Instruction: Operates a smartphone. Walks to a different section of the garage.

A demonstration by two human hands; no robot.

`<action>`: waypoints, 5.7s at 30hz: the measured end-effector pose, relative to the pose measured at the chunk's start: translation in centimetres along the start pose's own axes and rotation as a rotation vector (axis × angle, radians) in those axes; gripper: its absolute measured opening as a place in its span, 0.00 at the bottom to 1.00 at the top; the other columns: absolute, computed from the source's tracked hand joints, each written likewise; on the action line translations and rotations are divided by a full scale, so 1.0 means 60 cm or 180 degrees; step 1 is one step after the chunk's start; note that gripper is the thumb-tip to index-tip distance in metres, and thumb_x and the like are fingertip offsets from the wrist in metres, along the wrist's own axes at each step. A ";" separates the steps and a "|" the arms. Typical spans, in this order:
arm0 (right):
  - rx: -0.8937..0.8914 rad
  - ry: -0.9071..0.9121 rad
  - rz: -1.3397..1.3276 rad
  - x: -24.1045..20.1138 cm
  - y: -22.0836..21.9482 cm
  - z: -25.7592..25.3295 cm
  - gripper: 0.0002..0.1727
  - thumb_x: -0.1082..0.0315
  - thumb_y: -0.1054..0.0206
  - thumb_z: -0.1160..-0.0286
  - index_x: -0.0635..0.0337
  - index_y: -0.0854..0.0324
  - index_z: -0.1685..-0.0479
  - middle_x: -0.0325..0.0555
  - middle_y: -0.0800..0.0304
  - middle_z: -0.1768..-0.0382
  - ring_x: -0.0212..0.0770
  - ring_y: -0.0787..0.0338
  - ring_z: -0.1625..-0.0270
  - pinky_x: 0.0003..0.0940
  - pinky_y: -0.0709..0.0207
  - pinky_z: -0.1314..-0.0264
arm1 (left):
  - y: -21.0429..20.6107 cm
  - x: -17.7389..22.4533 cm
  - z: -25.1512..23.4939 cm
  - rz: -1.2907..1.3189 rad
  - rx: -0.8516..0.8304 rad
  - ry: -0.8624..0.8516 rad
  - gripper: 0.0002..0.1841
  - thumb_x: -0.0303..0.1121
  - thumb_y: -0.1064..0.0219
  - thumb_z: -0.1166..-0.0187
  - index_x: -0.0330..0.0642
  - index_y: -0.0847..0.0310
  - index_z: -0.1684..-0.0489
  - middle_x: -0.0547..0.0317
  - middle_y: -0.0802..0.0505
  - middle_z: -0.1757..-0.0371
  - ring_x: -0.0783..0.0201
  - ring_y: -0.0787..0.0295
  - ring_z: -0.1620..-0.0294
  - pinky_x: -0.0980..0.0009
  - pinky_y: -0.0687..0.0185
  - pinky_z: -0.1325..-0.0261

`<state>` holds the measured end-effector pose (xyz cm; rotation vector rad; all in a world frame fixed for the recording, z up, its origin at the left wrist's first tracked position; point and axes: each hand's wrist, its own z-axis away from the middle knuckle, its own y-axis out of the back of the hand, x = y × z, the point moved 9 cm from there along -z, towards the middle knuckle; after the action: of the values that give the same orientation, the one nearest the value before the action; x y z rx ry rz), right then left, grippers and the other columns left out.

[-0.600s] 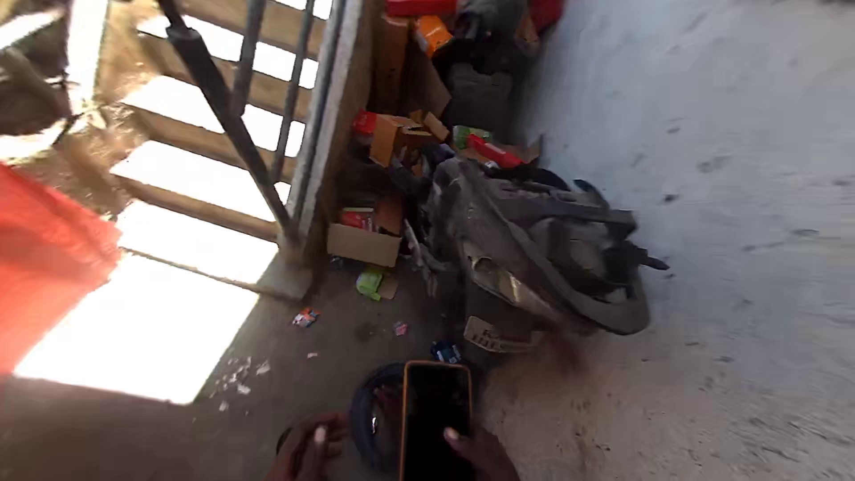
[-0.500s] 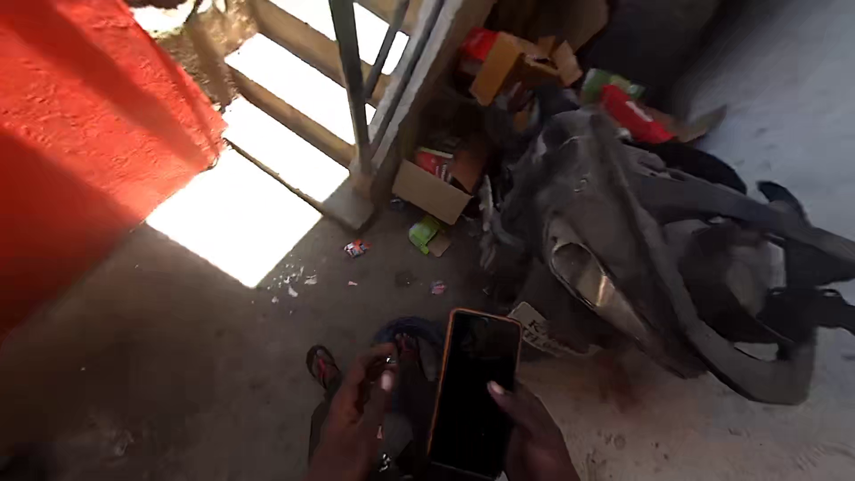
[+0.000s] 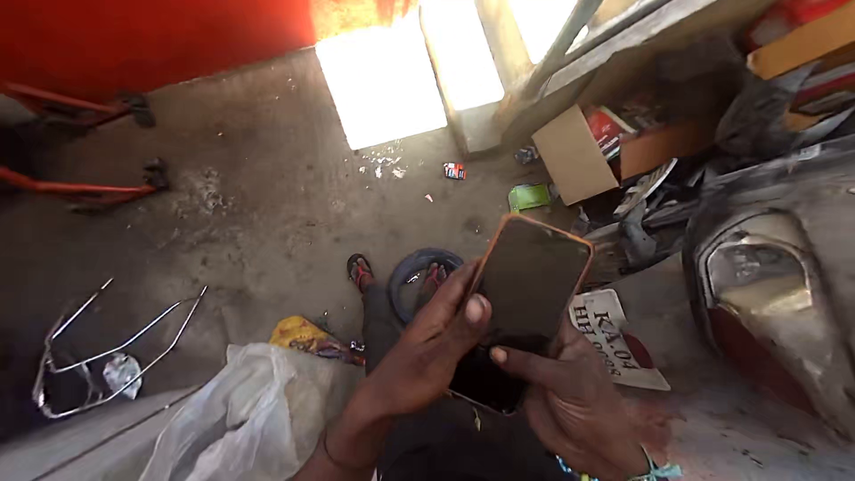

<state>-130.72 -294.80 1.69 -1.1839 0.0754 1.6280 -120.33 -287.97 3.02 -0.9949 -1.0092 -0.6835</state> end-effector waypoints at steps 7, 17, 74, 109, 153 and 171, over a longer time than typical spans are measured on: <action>-0.0523 0.0049 -0.0324 -0.024 -0.069 0.087 0.20 0.85 0.48 0.35 0.64 0.26 0.44 0.43 0.05 0.56 0.33 0.05 0.53 0.34 0.10 0.46 | -0.013 0.089 0.110 0.0122 0.0540 -0.0604 0.39 0.64 0.48 0.17 0.43 0.33 0.16 0.58 0.15 0.27 0.67 0.18 0.27 0.64 0.24 0.21; -0.0598 0.0567 0.0235 0.007 -0.118 0.079 0.58 0.72 0.13 0.54 0.64 0.50 0.17 0.47 0.14 0.40 0.35 0.08 0.42 0.30 0.11 0.39 | -0.016 0.129 0.182 -0.0819 0.1210 -0.1207 0.44 0.64 0.48 0.18 0.30 0.34 0.17 0.55 0.18 0.23 0.73 0.24 0.23 0.70 0.30 0.18; -0.0979 -0.0449 0.0465 0.069 -0.066 0.173 0.13 0.75 0.44 0.17 0.65 0.24 0.39 0.39 0.07 0.50 0.28 0.09 0.44 0.28 0.17 0.33 | -0.017 0.005 0.304 0.0682 0.2546 -0.0647 0.12 0.29 0.50 0.11 0.33 0.24 0.43 0.63 0.09 0.50 0.72 0.10 0.47 0.69 0.13 0.37; -0.1226 -0.0787 0.0627 0.083 -0.062 0.172 0.21 0.82 0.44 0.40 0.60 0.22 0.46 0.36 0.06 0.55 0.27 0.07 0.50 0.26 0.13 0.43 | -0.009 -0.008 0.311 0.0536 0.2687 -0.0518 0.12 0.33 0.50 0.10 0.40 0.20 0.50 0.65 0.07 0.57 0.74 0.09 0.53 0.72 0.12 0.41; -0.1174 -0.0897 0.0436 0.086 -0.060 0.167 0.24 0.79 0.40 0.38 0.64 0.25 0.37 0.43 0.07 0.50 0.31 0.08 0.45 0.29 0.15 0.37 | -0.005 -0.006 0.295 0.0856 0.2767 -0.0152 0.12 0.32 0.51 0.13 0.38 0.21 0.53 0.56 0.07 0.59 0.69 0.08 0.54 0.69 0.11 0.43; -0.1214 -0.0767 0.0292 0.083 -0.066 0.162 0.21 0.74 0.32 0.27 0.64 0.25 0.34 0.45 0.07 0.48 0.33 0.07 0.44 0.31 0.15 0.34 | -0.004 -0.001 0.288 0.0827 0.2592 -0.0452 0.11 0.36 0.45 0.12 0.41 0.19 0.51 0.59 0.07 0.57 0.70 0.07 0.52 0.70 0.11 0.42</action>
<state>-133.65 -284.05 4.99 -1.2697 -0.3533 1.9103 -126.85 -272.30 6.26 -0.4381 -1.1173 0.0419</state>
